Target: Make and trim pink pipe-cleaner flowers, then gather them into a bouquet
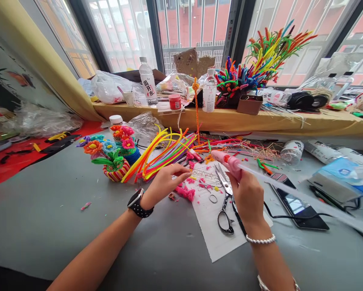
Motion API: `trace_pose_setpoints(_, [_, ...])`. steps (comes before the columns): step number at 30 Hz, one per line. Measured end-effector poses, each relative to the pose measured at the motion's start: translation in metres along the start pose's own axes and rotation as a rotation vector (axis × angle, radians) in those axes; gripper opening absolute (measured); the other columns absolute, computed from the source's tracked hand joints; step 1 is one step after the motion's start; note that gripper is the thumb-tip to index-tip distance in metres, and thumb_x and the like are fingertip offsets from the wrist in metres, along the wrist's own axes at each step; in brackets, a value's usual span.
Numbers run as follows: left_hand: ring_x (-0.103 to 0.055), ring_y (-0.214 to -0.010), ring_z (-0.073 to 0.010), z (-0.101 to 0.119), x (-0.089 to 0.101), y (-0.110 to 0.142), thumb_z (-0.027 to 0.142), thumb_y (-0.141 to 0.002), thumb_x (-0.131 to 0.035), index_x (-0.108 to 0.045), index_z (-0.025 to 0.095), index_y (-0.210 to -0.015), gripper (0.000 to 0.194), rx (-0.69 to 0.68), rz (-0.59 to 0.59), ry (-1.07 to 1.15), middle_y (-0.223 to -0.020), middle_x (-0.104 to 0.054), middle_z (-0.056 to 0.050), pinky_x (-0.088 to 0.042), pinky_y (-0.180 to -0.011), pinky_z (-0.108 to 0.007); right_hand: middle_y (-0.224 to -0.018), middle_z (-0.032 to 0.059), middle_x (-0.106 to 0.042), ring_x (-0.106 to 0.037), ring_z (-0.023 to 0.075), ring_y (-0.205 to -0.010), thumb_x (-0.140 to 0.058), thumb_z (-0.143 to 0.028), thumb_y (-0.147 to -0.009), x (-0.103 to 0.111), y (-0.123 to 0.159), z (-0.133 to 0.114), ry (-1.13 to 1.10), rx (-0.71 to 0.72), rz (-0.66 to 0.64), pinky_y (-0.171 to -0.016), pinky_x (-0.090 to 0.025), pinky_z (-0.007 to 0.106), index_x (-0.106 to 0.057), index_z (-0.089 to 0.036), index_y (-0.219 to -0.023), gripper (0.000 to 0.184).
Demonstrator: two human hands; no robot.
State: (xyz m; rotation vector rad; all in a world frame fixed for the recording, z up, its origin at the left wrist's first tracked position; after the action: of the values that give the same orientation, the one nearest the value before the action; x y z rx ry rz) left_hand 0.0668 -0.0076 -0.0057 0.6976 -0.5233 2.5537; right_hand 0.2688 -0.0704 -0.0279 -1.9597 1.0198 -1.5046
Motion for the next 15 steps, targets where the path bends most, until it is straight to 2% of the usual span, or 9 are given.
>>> trace_pose_setpoints(3, [-0.060, -0.071, -0.0156, 0.020, -0.023, 0.005, 0.046, -0.077, -0.042, -0.061, 0.013, -0.076, 0.039, 0.213, -0.316, 0.561, -0.077, -0.065, -0.009, -0.046, -0.070, -0.029, -0.071, 0.0079, -0.058, -0.052, 0.0196, -0.058, -0.041, -0.039, -0.084, -0.004, 0.001, -0.003, 0.012, 0.124, 0.008, -0.050, -0.036, 0.028, -0.053, -0.013, -0.091, 0.030])
trace_pose_setpoints(5, [-0.061, -0.073, -0.0152, 0.037, -0.043, 0.013, 0.052, -0.076, -0.040, -0.061, 0.012, -0.082, 0.045, 0.359, -0.534, 0.830, -0.080, -0.065, -0.011, -0.045, -0.076, -0.031, -0.077, 0.0082, -0.058, -0.054, 0.0201, -0.066, -0.039, -0.034, -0.085, -0.005, 0.001, -0.003, -0.009, 0.175, 0.035, -0.058, -0.040, 0.028, -0.052, -0.014, -0.093, 0.025])
trace_pose_setpoints(7, [-0.060, -0.073, -0.0156, 0.055, -0.060, 0.020, 0.055, -0.075, -0.040, -0.059, 0.012, -0.082, 0.047, 0.450, -0.674, 1.038, -0.080, -0.064, -0.012, -0.043, -0.079, -0.034, -0.078, 0.0078, -0.058, -0.053, 0.0204, -0.071, -0.037, -0.032, -0.085, -0.006, 0.001, -0.003, -0.022, 0.185, 0.067, -0.064, -0.041, 0.030, -0.051, -0.016, -0.093, 0.023])
trace_pose_setpoints(9, [-0.059, -0.072, -0.0157, 0.070, -0.074, 0.026, 0.052, -0.075, -0.042, -0.056, 0.011, -0.082, 0.043, 0.492, -0.718, 1.189, -0.079, -0.062, -0.012, -0.041, -0.080, -0.036, -0.078, 0.0085, -0.057, -0.053, 0.0207, -0.073, -0.037, -0.031, -0.084, -0.006, 0.001, -0.002, -0.026, 0.162, 0.097, -0.068, -0.040, 0.031, -0.050, -0.017, -0.092, 0.021])
trace_pose_setpoints(11, [-0.059, -0.067, -0.0147, 0.080, -0.084, 0.030, 0.047, -0.076, -0.045, -0.054, 0.011, -0.083, 0.038, 0.467, -0.685, 1.287, -0.073, -0.061, -0.010, -0.041, -0.078, -0.036, -0.080, 0.0094, -0.056, -0.052, 0.0213, -0.074, -0.038, -0.030, -0.083, -0.007, 0.002, -0.001, -0.036, 0.114, 0.129, -0.068, -0.040, 0.032, -0.048, -0.017, -0.091, 0.018])
trace_pose_setpoints(15, [-0.053, -0.051, -0.0111, 0.081, -0.096, 0.034, 0.042, -0.074, -0.048, -0.048, 0.013, -0.074, 0.028, 0.433, -0.477, 1.294, -0.058, -0.052, 0.000, -0.044, -0.061, -0.031, -0.081, 0.0080, -0.054, -0.052, 0.0211, -0.073, -0.043, -0.033, -0.078, -0.008, 0.003, 0.003, -0.063, 0.014, 0.168, -0.062, -0.039, 0.031, -0.044, -0.017, -0.088, 0.019])
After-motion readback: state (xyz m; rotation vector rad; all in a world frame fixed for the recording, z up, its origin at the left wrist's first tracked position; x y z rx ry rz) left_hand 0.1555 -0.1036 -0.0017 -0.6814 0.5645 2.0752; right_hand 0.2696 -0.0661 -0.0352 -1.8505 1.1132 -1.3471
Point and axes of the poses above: each hand's wrist, its own y-axis away from the middle knuckle, its own x-axis out of the back of the hand, z = x × y, the point moved 3 cm from there along -y, towards the middle knuckle
